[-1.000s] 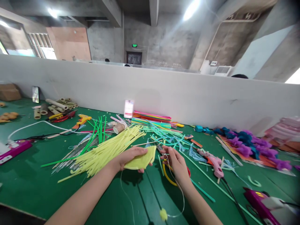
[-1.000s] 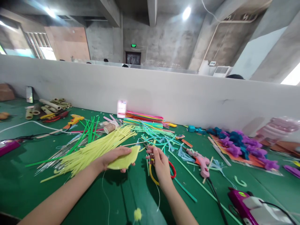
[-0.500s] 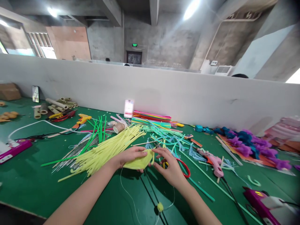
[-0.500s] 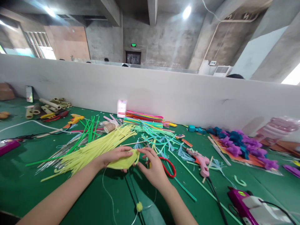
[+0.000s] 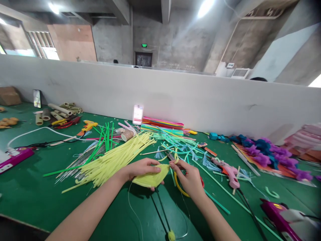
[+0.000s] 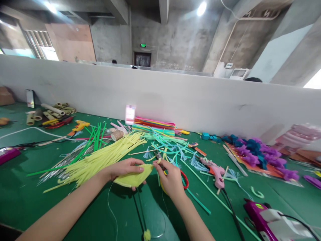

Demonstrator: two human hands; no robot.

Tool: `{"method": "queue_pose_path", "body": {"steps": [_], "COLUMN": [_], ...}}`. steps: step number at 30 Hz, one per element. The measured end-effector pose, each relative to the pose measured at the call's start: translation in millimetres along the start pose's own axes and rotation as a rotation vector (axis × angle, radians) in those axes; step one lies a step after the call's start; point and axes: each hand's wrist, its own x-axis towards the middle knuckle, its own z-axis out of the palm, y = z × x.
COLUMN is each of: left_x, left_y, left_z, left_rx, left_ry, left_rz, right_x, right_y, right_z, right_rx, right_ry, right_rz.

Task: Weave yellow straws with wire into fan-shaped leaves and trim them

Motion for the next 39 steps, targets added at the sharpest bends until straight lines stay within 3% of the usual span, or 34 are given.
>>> {"method": "queue_pose_path", "body": {"steps": [8, 15, 18, 21, 24, 26, 28, 31, 34, 39], "left_x": [-5, -10, -10, -9, -8, -8, -8, -7, -5, -1], "left_y": [8, 12, 12, 11, 9, 9, 9, 8, 4, 1], "left_z": [2.3, 5.3, 4.8, 2.9, 2.7, 4.4, 7.2, 10.9, 11.8, 10.1], "left_rx": [0.011, 0.050, 0.065, 0.090, 0.107, 0.116, 0.128, 0.139, 0.149, 0.148], "left_ry": [0.030, 0.048, 0.092, 0.126, 0.118, 0.102, 0.076, 0.034, 0.018, 0.005], "left_rz": [0.008, 0.016, 0.035, 0.038, 0.030, 0.031, 0.027, 0.010, -0.006, -0.013], "right_x": [0, 0, 4, 10, 14, 14, 12, 9, 8, 8], "right_y": [-6, -4, 11, 28, 36, 33, 24, 9, 2, 3], "right_z": [-4, -26, -45, -69, -80, -74, -58, -33, -21, -22], "right_rx": [-0.055, -0.042, -0.062, -0.318, -0.344, -0.082, 0.214, 0.410, 0.494, 0.505], "right_ry": [-0.034, -0.129, 0.073, 0.319, 0.402, 0.292, 0.077, -0.261, -0.331, -0.333], "right_rz": [0.028, -0.080, 0.064, 0.312, 0.392, 0.353, 0.342, 0.378, 0.398, 0.404]}}
